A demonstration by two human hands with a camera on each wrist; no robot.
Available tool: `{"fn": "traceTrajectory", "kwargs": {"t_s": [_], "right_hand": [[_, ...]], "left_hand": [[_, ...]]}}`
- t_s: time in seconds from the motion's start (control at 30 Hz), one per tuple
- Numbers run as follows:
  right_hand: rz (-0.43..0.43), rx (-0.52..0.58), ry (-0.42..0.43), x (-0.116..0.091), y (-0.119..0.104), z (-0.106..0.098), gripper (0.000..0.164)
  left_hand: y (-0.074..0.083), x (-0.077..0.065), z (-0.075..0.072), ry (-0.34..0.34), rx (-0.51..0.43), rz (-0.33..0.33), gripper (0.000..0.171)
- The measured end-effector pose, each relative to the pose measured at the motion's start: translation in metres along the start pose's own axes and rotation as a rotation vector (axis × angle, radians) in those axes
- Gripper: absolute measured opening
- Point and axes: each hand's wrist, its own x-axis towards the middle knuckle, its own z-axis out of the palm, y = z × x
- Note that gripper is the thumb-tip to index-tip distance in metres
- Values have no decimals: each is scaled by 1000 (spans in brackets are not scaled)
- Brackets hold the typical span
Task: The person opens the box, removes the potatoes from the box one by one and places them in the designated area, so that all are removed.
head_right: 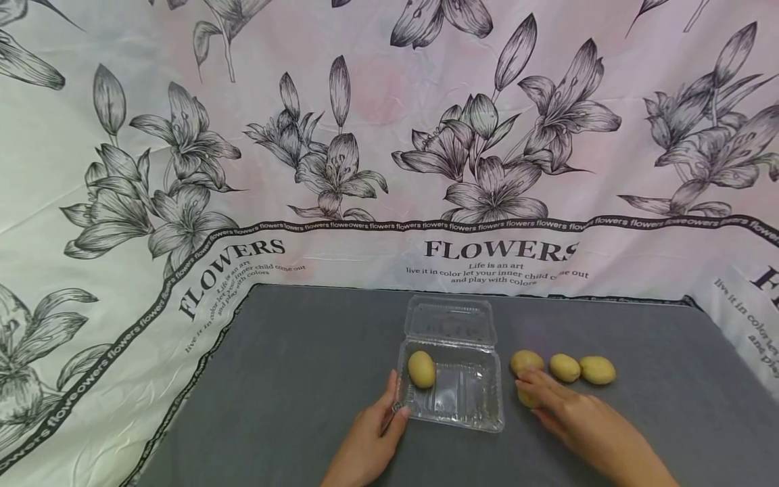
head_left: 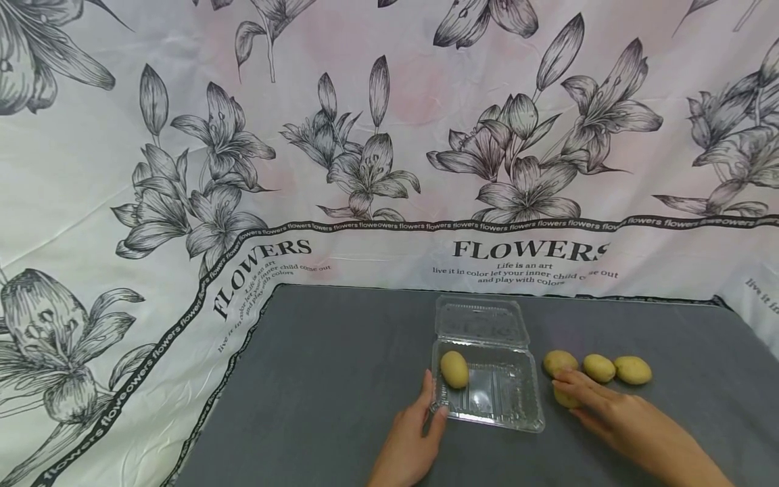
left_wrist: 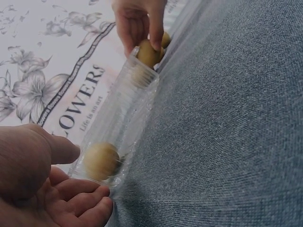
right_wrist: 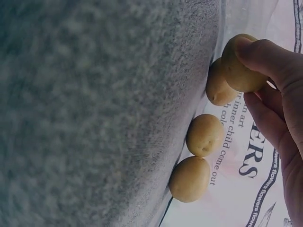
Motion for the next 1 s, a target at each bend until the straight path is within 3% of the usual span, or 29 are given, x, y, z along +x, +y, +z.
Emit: {"fn": "traceTrajectory", "kwargs": {"t_s": [0.23, 0.37, 0.6, 1.0], "right_hand": [[31, 37, -97, 0, -1, -4, 58], [45, 30, -124, 1, -3, -6, 45], [43, 48, -134, 2, -3, -4, 69], [46, 14, -118, 2, -7, -10, 67]], "left_hand": [[1, -1, 0, 15, 4, -14, 69], [2, -1, 0, 19, -4, -23, 70], [2, 0, 1, 23, -11, -17, 70], [2, -1, 2, 9, -22, -36, 70]]}}
